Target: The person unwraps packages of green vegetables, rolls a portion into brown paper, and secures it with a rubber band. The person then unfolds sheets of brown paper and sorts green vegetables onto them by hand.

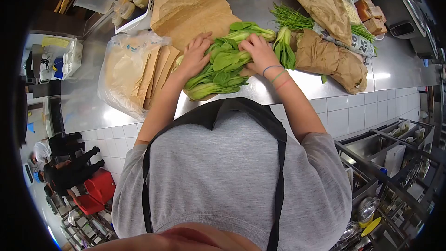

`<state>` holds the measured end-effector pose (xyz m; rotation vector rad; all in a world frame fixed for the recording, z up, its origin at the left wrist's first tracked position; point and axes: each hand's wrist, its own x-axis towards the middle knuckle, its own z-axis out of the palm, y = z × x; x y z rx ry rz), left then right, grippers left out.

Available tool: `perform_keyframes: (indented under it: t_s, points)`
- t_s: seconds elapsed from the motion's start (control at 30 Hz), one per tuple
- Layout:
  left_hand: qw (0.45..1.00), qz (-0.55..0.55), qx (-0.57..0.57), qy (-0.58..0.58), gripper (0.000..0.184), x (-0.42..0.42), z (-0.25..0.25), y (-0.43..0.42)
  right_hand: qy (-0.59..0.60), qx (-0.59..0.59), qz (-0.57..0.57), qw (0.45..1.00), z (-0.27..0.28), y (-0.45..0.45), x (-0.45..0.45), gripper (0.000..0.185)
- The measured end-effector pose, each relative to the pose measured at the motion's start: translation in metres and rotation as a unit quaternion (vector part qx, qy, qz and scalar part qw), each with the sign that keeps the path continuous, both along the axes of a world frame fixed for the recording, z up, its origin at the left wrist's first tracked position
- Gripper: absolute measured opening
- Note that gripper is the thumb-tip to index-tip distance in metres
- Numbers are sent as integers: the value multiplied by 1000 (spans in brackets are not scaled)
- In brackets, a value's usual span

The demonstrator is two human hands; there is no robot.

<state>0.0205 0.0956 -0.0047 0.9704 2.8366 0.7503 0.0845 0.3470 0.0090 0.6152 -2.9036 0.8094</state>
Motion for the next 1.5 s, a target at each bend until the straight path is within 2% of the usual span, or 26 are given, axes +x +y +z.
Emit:
perform_keyframes:
  t_s: [0.07,0.2,0.27,0.3,0.37,0.5,0.57,0.6,0.67,0.7,0.83,0.87,0.9,0.93,1.0,1.03,1.07,1.1,1.13,1.17,1.2,1.23,1.3,1.33,1.4,1.5]
  points:
    - [999,3,29,-19,50,7,3,3,-6,14,-28,999,1,1,3,51]
    - [997,-21,58,45,48,23,32,12,-50,-83,66,993,27,43,-12,51]
    - [995,-93,15,38,49,22,29,12,21,31,19,999,24,79,-26,45]
    - [996,-93,-6,-11,45,21,26,11,20,31,20,999,20,88,-27,45]
    - [995,-97,-33,-4,44,22,24,10,-34,219,-57,973,14,99,-25,44]
    - [987,-109,-114,31,39,31,27,12,-14,192,-33,981,21,108,-22,45]
    - [985,-111,-129,28,39,33,26,14,-35,99,-4,994,20,127,-24,44]
    - [983,-114,-143,27,39,33,25,14,-34,100,-1,994,28,126,-25,44]
    - [985,-119,-127,13,39,30,21,12,-94,-197,-5,976,61,126,-16,39]
    - [986,-128,-110,-1,40,28,19,11,-130,-284,-8,950,78,114,-13,33]
    - [982,-144,-101,-73,42,20,29,1,-70,-286,10,956,88,42,-8,29]
    - [965,-112,53,-233,42,7,11,-10,-54,-266,16,962,73,22,-8,29]
    - [899,-74,205,-381,42,-1,3,-17,-10,-181,47,982,43,8,-12,31]
    - [899,-74,205,-380,42,-2,8,-18,35,-94,77,992,16,-3,-17,32]
    - [823,36,434,-365,50,-5,34,-17,65,-57,46,995,4,-23,-7,34]
    - [872,18,419,-252,39,5,54,-6,95,-20,16,995,3,-28,-3,36]
    - [872,21,419,-252,39,12,64,1,94,-20,18,995,5,-28,-2,36]
    - [937,-67,305,-155,34,18,72,7,71,-25,22,997,8,-27,-1,36]
    - [970,-154,180,-51,30,22,75,13,49,-30,25,998,13,-23,-1,36]
    - [978,-166,128,-18,25,26,61,19,50,-28,25,998,20,-15,-4,36]
    - [978,-165,128,-17,25,29,47,19,-76,-130,64,987,27,0,-10,35]
    - [985,-136,107,-11,25,33,33,19,-199,-228,102,948,29,15,-16,34]
    - [991,-98,90,14,24,36,14,17,-45,-151,-1,988,19,46,-29,39]
    - [991,-98,88,11,24,38,15,18,-47,-152,-1,987,6,59,-34,39]
    - [991,-97,59,71,24,44,20,22,6,27,-130,991,-15,72,-39,46]
    - [993,-102,59,32,27,41,26,21,-51,68,-105,991,-20,69,-41,49]
